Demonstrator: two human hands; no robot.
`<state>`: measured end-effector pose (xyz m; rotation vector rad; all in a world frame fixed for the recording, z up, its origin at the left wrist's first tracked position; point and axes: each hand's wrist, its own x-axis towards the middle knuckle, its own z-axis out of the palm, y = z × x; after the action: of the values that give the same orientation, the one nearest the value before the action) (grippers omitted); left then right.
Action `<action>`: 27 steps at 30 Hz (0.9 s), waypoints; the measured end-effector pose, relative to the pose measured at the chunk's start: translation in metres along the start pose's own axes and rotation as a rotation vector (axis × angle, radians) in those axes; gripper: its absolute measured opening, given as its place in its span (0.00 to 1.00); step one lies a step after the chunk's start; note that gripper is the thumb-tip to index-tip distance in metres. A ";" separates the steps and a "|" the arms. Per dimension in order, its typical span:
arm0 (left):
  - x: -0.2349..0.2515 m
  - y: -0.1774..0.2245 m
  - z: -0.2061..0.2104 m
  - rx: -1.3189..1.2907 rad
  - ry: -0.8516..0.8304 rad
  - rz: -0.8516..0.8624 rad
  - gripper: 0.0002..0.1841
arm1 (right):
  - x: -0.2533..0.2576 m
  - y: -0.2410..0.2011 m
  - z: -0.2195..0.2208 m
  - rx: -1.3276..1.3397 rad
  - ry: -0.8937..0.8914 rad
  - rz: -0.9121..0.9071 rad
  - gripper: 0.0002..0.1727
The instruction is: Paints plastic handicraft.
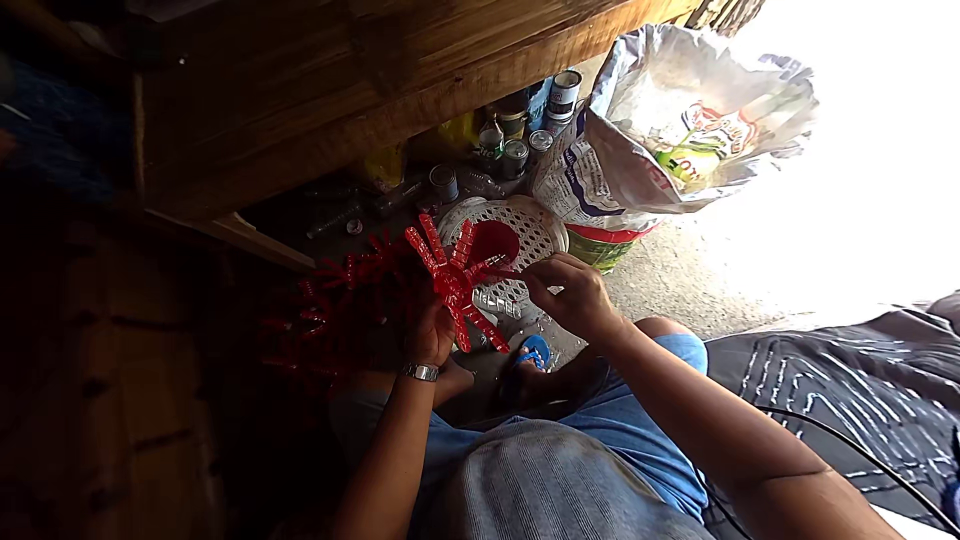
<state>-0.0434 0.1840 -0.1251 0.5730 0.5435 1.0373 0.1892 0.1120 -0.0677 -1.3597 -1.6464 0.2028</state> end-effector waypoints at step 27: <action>0.000 0.000 0.000 -0.021 -0.021 0.017 0.19 | -0.007 0.005 0.006 -0.021 -0.021 0.008 0.09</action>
<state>-0.0436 0.1840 -0.1253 0.5706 0.5098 1.0512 0.1877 0.1108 -0.0777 -1.3840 -1.6651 0.2057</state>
